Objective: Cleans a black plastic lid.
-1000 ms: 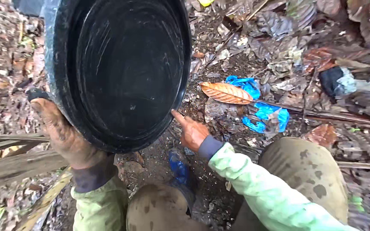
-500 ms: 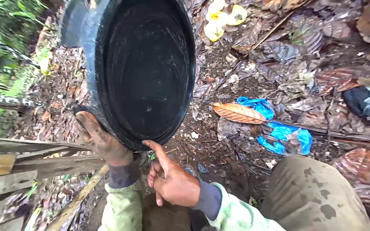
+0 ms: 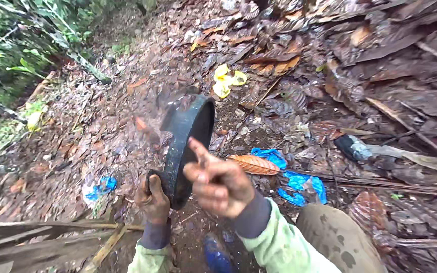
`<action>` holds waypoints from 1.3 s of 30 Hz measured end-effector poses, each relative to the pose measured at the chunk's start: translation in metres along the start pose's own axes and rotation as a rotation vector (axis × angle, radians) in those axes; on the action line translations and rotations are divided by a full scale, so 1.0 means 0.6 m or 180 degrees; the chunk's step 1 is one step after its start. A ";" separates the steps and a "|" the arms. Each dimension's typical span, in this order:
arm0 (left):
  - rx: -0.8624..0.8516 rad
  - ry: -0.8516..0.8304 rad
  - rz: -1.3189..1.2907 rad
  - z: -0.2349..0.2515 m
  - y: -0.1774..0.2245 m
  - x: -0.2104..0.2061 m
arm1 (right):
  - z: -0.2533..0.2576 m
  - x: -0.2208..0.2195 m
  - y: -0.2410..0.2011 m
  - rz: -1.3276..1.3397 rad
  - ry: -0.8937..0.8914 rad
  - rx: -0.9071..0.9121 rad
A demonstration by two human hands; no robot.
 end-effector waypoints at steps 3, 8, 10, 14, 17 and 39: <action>0.0538 0.0059 -0.0134 0.003 0.008 0.002 | -0.007 0.028 -0.137 -0.0560 0.0317 0.1695; 0.2156 0.0087 -0.1367 0.029 0.003 0.028 | -0.077 0.056 -0.284 -0.5280 0.3097 0.1804; 0.2269 -0.0001 -0.1592 0.024 0.000 0.032 | -0.088 0.055 -0.266 -0.6949 0.3130 0.0986; 0.2419 -0.0139 -0.2200 0.009 -0.004 0.030 | -0.073 0.023 -0.196 -0.7904 0.2471 0.1003; 0.2485 -0.0106 -0.2485 0.004 -0.003 0.035 | -0.063 0.011 -0.244 -0.7919 0.2658 0.1203; 0.2937 -0.0388 -0.1672 -0.002 0.050 -0.002 | 0.097 0.069 -0.167 -0.8467 0.1512 -0.0100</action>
Point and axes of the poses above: each hand's wrist, its own z-axis towards the middle knuckle, its own x-axis out of the back of the hand, y = z × x, the point moved 2 cm from there along z, towards the middle knuckle, and after that the axes turned 5 degrees about -y, right-handed, at the moved point
